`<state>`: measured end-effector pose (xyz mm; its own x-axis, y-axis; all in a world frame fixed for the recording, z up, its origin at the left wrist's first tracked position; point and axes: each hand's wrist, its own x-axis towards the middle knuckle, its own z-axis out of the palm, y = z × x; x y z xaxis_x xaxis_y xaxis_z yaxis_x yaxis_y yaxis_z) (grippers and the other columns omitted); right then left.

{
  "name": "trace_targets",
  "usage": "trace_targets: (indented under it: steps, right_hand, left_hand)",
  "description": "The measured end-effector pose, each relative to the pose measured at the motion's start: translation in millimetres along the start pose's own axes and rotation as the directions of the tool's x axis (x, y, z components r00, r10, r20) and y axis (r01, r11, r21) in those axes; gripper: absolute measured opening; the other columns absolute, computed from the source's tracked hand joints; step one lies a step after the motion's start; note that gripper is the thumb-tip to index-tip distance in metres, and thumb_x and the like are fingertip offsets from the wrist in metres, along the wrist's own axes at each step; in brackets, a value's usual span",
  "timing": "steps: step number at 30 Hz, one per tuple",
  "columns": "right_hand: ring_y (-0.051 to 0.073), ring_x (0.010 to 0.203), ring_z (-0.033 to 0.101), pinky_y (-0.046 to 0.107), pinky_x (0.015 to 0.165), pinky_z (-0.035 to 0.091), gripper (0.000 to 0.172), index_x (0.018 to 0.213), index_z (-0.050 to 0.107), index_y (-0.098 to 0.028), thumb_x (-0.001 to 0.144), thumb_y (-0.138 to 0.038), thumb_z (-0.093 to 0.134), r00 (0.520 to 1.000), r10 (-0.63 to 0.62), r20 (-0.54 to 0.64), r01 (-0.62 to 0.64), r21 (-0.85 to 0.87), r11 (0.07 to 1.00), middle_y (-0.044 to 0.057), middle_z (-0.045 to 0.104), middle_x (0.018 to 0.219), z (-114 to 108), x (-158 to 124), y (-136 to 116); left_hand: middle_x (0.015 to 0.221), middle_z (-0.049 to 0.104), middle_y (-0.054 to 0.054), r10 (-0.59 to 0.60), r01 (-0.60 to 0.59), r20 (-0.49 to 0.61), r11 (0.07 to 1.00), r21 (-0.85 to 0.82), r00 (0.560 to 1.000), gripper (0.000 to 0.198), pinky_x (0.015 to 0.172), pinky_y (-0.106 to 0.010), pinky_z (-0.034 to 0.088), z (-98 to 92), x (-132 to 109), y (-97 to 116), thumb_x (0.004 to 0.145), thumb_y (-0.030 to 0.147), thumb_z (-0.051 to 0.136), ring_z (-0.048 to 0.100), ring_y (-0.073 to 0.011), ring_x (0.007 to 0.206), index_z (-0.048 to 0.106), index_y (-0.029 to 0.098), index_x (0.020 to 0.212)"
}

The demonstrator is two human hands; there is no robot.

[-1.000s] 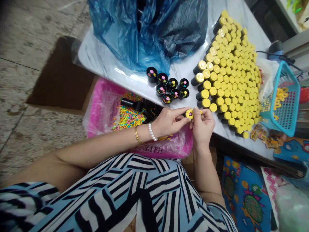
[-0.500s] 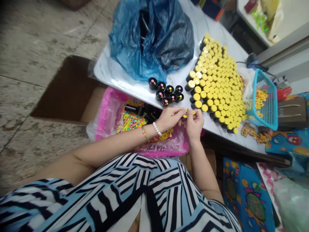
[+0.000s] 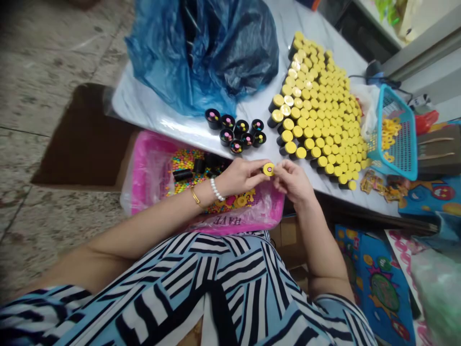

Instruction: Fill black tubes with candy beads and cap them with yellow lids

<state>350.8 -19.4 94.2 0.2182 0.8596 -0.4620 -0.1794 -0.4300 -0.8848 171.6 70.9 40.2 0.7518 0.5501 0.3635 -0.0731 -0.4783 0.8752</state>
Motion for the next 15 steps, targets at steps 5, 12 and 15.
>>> trace_targets:
  steps: [5, 12, 15]
  right_hand:
    - [0.005, 0.038, 0.038, 0.016, 0.036, 0.029, 0.048, 0.079, 0.047, -0.024, 0.076, -0.048, 0.089, 0.998, -0.07, -0.006, 0.069, -0.096, 0.993, -0.011, 0.052, 0.054, 13.0, 4.1, -2.0]
    - [0.008, 0.05, 0.052, 0.018, 0.048, 0.041, 0.046, 0.109, 0.053, -0.026, 0.083, -0.051, 0.082, 0.943, -0.274, -0.191, 0.229, -0.225, 0.947, -0.01, 0.061, 0.068, 29.7, -18.8, 28.8]
    - [0.008, 0.058, 0.054, 0.019, 0.056, 0.045, 0.046, 0.111, 0.058, -0.023, 0.079, -0.045, 0.085, 0.868, -0.418, -0.267, 0.259, -0.476, 0.841, -0.008, 0.063, 0.074, 29.5, -28.5, 35.3]
  left_hand:
    - [0.064, 0.062, 0.003, -0.02, 0.021, -0.022, 0.999, 0.045, 1.0, 0.017, 0.058, -0.022, 0.035, 5.7, -0.2, 1.2, 0.097, 0.03, 0.061, 0.051, -0.0106, 0.055, 0.071, 0.017, 0.101]
    - [0.068, 0.07, 0.001, -0.115, 0.115, -0.012, 0.991, 0.063, 0.993, 0.026, 0.06, -0.022, 0.04, 12.0, -1.9, -4.7, 0.095, 0.036, 0.069, 0.061, -0.0117, 0.058, 0.075, 0.017, 0.111]
    - [0.078, 0.076, -0.001, -0.104, 0.101, 0.022, 0.988, 0.121, 0.994, 0.029, 0.066, -0.023, 0.046, 15.8, 0.6, -8.3, 0.093, 0.03, 0.071, 0.069, -0.0149, 0.068, 0.075, 0.018, 0.12]
